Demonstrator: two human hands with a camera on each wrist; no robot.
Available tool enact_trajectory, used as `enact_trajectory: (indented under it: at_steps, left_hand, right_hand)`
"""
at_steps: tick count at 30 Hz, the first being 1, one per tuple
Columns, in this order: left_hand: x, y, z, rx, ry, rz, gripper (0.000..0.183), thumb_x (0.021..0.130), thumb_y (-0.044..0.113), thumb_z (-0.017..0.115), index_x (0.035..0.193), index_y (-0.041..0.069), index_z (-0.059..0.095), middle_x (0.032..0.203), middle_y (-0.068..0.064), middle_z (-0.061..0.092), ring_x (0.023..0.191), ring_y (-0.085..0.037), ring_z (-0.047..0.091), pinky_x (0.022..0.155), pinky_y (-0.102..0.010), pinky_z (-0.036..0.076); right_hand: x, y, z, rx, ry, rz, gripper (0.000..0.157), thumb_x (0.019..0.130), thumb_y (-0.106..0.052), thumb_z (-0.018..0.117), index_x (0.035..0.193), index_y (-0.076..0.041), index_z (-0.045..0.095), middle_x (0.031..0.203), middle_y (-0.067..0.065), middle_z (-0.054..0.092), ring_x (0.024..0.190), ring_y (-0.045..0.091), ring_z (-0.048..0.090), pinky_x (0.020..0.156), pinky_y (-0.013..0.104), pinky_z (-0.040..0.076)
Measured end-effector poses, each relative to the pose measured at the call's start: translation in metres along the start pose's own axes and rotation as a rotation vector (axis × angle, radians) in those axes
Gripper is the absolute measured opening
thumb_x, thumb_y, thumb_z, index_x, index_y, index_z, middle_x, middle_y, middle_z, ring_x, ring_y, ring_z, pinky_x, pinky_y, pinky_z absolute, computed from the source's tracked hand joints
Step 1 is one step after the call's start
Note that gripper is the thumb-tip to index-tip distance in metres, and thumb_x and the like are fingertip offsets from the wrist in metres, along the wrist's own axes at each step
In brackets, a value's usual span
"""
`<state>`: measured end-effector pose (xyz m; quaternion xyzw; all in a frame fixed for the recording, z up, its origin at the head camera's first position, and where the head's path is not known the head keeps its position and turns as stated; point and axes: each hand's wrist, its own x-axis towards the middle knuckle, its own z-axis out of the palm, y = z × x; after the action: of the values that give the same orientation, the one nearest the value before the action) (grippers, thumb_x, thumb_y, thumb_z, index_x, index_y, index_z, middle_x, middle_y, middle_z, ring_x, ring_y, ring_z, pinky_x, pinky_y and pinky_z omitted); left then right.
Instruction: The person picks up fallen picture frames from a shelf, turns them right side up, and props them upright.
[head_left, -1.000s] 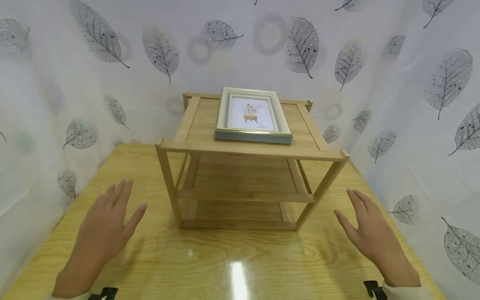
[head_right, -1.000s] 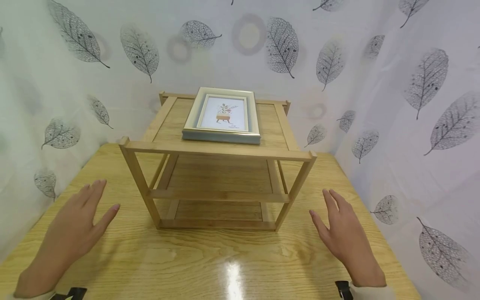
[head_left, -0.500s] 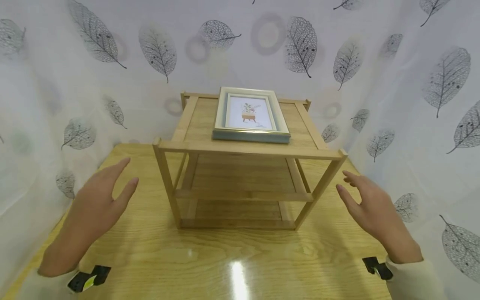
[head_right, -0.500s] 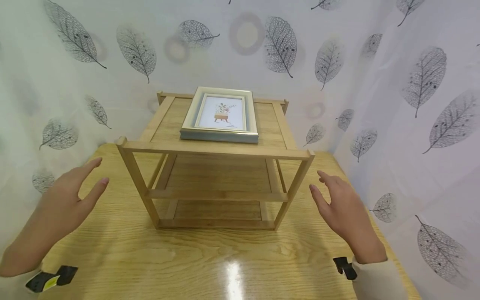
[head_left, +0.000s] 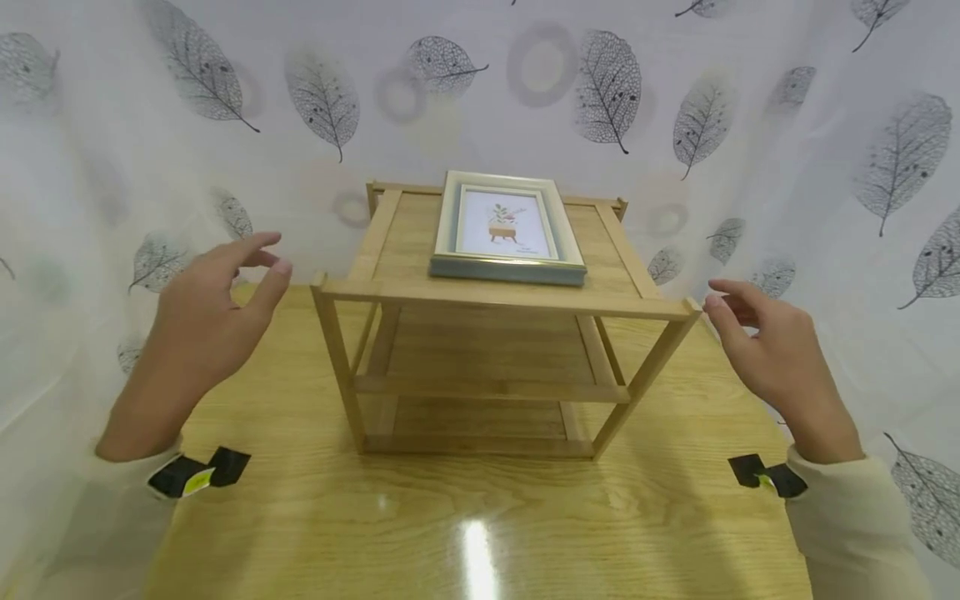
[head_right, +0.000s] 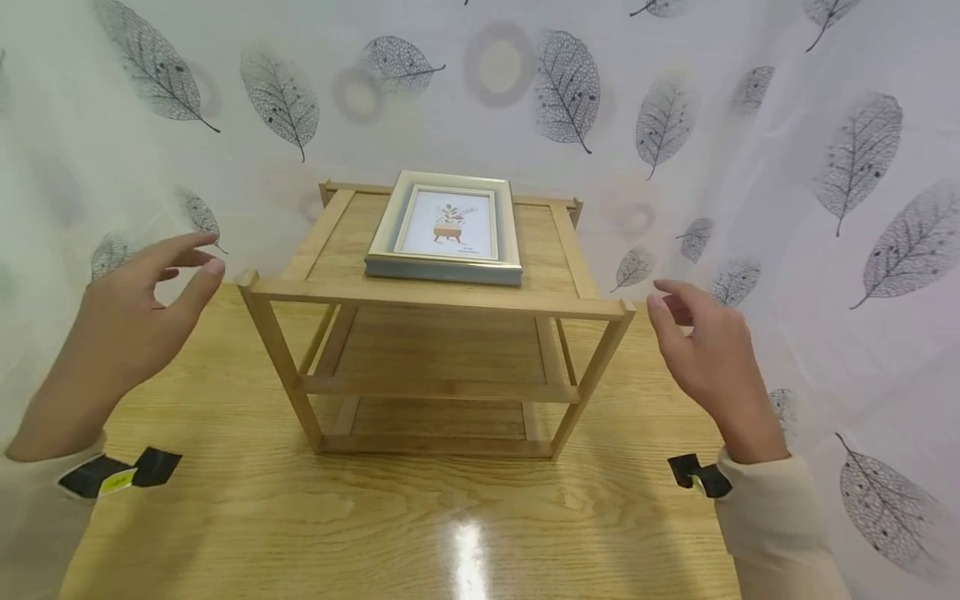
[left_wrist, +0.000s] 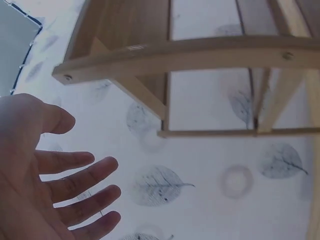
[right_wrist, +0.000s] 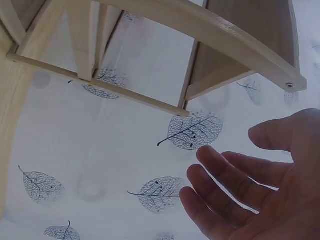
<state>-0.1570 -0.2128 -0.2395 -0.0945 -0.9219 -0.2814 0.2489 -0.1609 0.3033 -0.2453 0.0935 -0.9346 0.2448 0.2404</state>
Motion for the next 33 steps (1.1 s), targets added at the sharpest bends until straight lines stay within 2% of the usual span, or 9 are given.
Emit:
enact_trajectory:
  at_steps: [5,9,12,18,23,27,30,31,33]
  left_hand:
    - [0.016,0.022,-0.003,-0.013,0.012,0.015,0.047,0.098,0.040,0.043,0.139,0.019,0.048,0.119,-0.012,0.062,0.112,-0.038,0.051,0.090,-0.058,0.035]
    - [0.027,0.038,-0.006,-0.014,-0.001,0.024,0.047,0.097,0.041,0.043,0.138,0.019,0.049,0.117,-0.011,0.063,0.116,-0.036,0.049,0.093,-0.057,0.035]
    - [0.033,0.049,-0.007,-0.015,-0.037,0.034,0.049,0.097,0.043,0.041,0.140,0.019,0.047,0.118,-0.010,0.063,0.115,-0.035,0.050,0.091,-0.056,0.036]
    - [0.042,0.071,-0.005,-0.023,-0.070,0.093,0.049,0.097,0.043,0.043,0.137,0.016,0.051,0.114,-0.011,0.065,0.109,-0.034,0.051,0.090,-0.053,0.037]
    - [0.048,0.087,-0.001,-0.017,-0.126,0.097,0.053,0.097,0.048,0.042,0.136,0.014,0.051,0.113,-0.010,0.065,0.084,-0.028,0.054,0.082,-0.048,0.040]
    - [0.051,0.097,0.004,-0.010,-0.166,0.100,0.052,0.096,0.046,0.043,0.135,0.013,0.051,0.113,-0.009,0.066,0.065,-0.024,0.052,0.064,-0.039,0.042]
    - [0.053,0.103,0.010,0.013,-0.175,0.111,0.050,0.096,0.043,0.043,0.133,0.012,0.053,0.111,-0.009,0.067,0.060,-0.023,0.051,0.057,-0.035,0.041]
    - [0.054,0.105,0.012,0.020,-0.180,0.113,0.050,0.096,0.043,0.043,0.133,0.011,0.054,0.110,-0.009,0.067,0.062,-0.024,0.052,0.059,-0.036,0.042]
    - [0.056,0.108,0.015,0.039,-0.202,0.105,0.052,0.096,0.043,0.042,0.133,0.009,0.053,0.110,-0.008,0.067,0.081,-0.027,0.058,0.071,-0.040,0.046]
  right_hand:
    - [0.015,-0.011,-0.008,0.016,0.047,0.011,0.042,0.098,-0.035,0.048,0.132,-0.011,0.055,0.109,0.020,0.065,0.099,0.038,0.058,0.083,0.059,0.041]
    - [0.026,-0.026,-0.014,0.029,0.071,0.003,0.040,0.097,-0.035,0.049,0.129,-0.013,0.058,0.109,0.016,0.067,0.099,0.033,0.059,0.084,0.055,0.041]
    - [0.034,-0.040,-0.017,0.045,0.067,-0.014,0.039,0.096,-0.036,0.050,0.129,-0.016,0.059,0.108,0.012,0.067,0.100,0.030,0.059,0.082,0.047,0.042]
    - [0.046,-0.067,-0.017,0.072,0.026,-0.045,0.041,0.095,-0.039,0.050,0.129,-0.018,0.059,0.104,0.010,0.068,0.102,0.030,0.060,0.078,0.035,0.040]
    - [0.054,-0.085,-0.014,0.072,-0.021,-0.070,0.044,0.094,-0.041,0.050,0.128,-0.013,0.059,0.101,0.009,0.068,0.102,0.030,0.061,0.076,0.029,0.041]
    - [0.059,-0.097,-0.010,0.069,-0.098,-0.059,0.050,0.094,-0.044,0.048,0.129,-0.009,0.057,0.103,0.013,0.066,0.100,0.030,0.060,0.080,0.042,0.043]
    - [0.063,-0.106,-0.006,0.064,-0.156,-0.049,0.055,0.094,-0.047,0.047,0.130,-0.007,0.055,0.105,0.015,0.065,0.097,0.029,0.059,0.081,0.045,0.044]
    - [0.064,-0.108,-0.005,0.057,-0.171,-0.050,0.056,0.094,-0.048,0.047,0.130,-0.006,0.055,0.104,0.015,0.065,0.095,0.029,0.059,0.080,0.045,0.044]
    - [0.067,-0.111,-0.002,0.050,-0.195,-0.050,0.058,0.094,-0.049,0.046,0.129,-0.004,0.056,0.103,0.015,0.066,0.093,0.028,0.059,0.080,0.044,0.044]
